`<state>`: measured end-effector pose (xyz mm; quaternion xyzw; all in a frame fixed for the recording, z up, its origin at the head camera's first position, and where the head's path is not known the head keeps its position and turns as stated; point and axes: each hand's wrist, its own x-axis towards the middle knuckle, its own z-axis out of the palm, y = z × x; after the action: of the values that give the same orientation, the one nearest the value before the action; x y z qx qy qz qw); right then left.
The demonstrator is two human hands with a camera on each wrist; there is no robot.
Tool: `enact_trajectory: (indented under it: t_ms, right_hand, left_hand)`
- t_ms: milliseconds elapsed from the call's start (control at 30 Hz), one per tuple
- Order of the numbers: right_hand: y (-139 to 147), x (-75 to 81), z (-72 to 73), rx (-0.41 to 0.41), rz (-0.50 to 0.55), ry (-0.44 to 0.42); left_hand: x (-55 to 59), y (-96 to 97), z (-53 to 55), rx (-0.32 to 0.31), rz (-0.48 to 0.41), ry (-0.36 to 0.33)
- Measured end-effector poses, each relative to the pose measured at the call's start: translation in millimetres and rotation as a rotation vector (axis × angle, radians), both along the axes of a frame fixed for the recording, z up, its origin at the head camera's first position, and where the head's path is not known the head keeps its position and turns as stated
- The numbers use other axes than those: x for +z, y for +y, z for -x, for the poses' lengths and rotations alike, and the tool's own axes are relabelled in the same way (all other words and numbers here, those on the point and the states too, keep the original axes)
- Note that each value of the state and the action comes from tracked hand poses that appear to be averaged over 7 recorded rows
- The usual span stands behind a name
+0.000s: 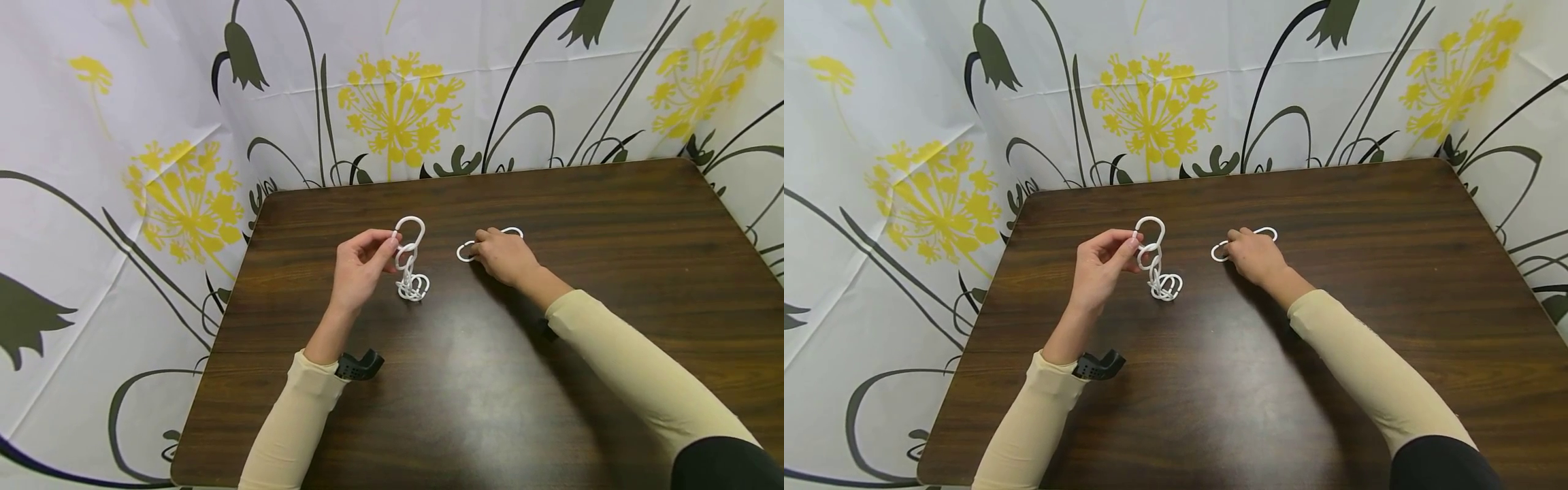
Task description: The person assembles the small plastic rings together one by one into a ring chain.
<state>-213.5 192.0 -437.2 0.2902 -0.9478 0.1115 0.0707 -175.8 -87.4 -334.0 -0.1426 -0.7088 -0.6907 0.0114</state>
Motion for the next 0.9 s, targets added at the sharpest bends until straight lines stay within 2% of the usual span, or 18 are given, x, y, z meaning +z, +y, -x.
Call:
enact_trajectory:
  t_ms: [167, 267, 367, 467, 567, 767, 900]
  right_hand:
    - [0.5, 0.4, -1.2, -0.011, -0.008, -0.028]
    - [0.6, 4.9, -2.7, -0.035, 0.02, -0.1]
    - [-0.5, 16.3, -3.9, -0.079, 0.087, -0.185]
    - [-2.3, 32.7, -4.6, -0.138, 0.212, -0.258]
    - [-4.2, 50.2, -5.4, -0.182, 0.383, -0.291]
    - [-11.2, 85.1, -7.1, -0.191, 0.707, -0.203]
    - [-19.2, 110.9, -11.5, -0.146, 0.904, -0.227]
  left_hand:
    - [0.0, -0.2, -0.8, -0.006, -0.012, -0.005]
    - [0.9, -0.2, -1.4, -0.008, -0.015, -0.011]
    - [1.6, -0.6, -1.8, -0.009, -0.015, -0.013]
    - [2.0, -0.7, -2.1, -0.011, -0.015, -0.015]
    - [2.4, -0.7, -2.4, -0.01, -0.012, -0.014]
    - [2.3, 0.1, -2.6, -0.011, -0.006, -0.009]
    - [1.7, 0.0, -3.1, -0.008, 0.001, -0.007]
